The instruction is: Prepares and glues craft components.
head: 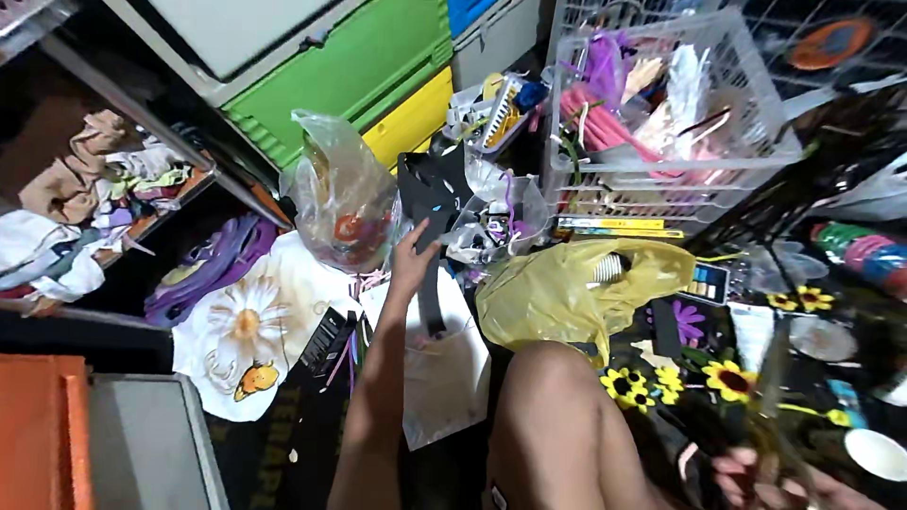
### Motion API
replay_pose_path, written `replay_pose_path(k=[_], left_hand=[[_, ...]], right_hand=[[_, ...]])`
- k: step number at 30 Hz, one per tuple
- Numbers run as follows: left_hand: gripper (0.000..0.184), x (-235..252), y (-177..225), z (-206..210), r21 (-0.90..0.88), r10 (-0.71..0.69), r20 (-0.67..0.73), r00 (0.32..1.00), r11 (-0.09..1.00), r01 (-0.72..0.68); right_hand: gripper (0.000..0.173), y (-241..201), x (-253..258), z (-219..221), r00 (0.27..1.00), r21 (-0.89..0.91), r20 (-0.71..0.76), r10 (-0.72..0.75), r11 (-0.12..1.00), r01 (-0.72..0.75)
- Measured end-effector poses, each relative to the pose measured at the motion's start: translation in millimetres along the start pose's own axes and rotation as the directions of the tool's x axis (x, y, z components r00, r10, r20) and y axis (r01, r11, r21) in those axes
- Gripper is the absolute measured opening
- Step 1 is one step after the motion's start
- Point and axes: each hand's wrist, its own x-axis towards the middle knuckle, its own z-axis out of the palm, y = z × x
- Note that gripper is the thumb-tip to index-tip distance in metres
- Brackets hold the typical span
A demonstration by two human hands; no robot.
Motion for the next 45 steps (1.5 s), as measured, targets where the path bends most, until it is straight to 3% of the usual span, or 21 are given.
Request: replay_pose_path(k=[3, 6, 8, 9, 11, 14, 19, 23, 31, 39, 45], left_hand=[[0.044, 0.4, 5.3, -2.8, -0.232, -0.15, 0.005, 0.989, 0.962, 0.147], [0.041, -1.4, 19.3, -9.6, -0.244, -0.129, -0.049, 0.99, 0.963, 0.113], [0.042, -7.1, 29.7, -13.2, -0.217, -0.133, -0.079, 0.988, 0.97, 0.113], [0.042, -12.8, 34.6, -15.3, -0.212, -0.156, -0.076, 0.985, 0.968, 0.137], [0.041, -20.7, 35.8, -16.7, -0.259, -0.189, -0.073, 0.979, 0.952, 0.164], [0.041, -30.4, 37.3, -16.0, -0.352, -0.249, -0.077, 0.966, 0.913, 0.207], [0.043, -43.6, 32.5, -18.7, -0.387, -0.281, -0.093, 0.955, 0.894, 0.225], [0.043, -45.3, 29.9, -19.8, -0.339, -0.305, -0.108, 0.946, 0.906, 0.254], [0.044, -41.4, 25.8, -22.1, -0.264, -0.288, -0.083, 0.954, 0.93, 0.257], [0.043, -41.6, 24.0, -28.3, -0.26, -0.294, -0.054, 0.954, 0.927, 0.271], [0.04, -55.4, 36.6, -19.7, -0.205, -0.366, 0.092, 0.926, 0.903, 0.377]], right_hand=[[0.032, -8.7, 22.6, 60.3, 0.987, -0.054, 0.129, -0.091, 0.994, 0.099], [0.018, 3.6, 63.3, 118.5, 0.974, -0.044, 0.173, -0.146, 0.987, 0.156], [0.047, 17.8, 97.9, 150.0, 0.971, 0.001, 0.217, -0.104, 0.994, 0.106], [0.05, 22.0, 113.2, 164.4, 0.971, 0.022, 0.234, -0.057, 0.998, 0.053], [0.032, 26.9, 139.9, 186.4, 0.96, 0.007, 0.28, 0.032, 0.999, -0.036], [0.032, 30.3, 170.9, 206.5, 0.944, -0.021, 0.32, 0.086, 0.996, -0.084], [0.033, 31.0, 189.4, 226.4, 0.944, -0.161, 0.284, 0.169, 0.979, -0.127], [0.031, 36.3, 193.7, 225.9, 0.941, -0.342, 0.313, 0.131, 0.939, -0.017], [0.035, 33.3, 193.7, 223.2, 0.951, -0.467, 0.286, 0.114, 0.883, 0.035], [0.026, 35.4, 190.8, 223.3, 0.958, -0.411, 0.274, 0.081, 0.911, 0.041], [0.034, 34.6, 195.6, 227.4, 0.964, -0.357, 0.226, 0.142, 0.933, -0.054]])
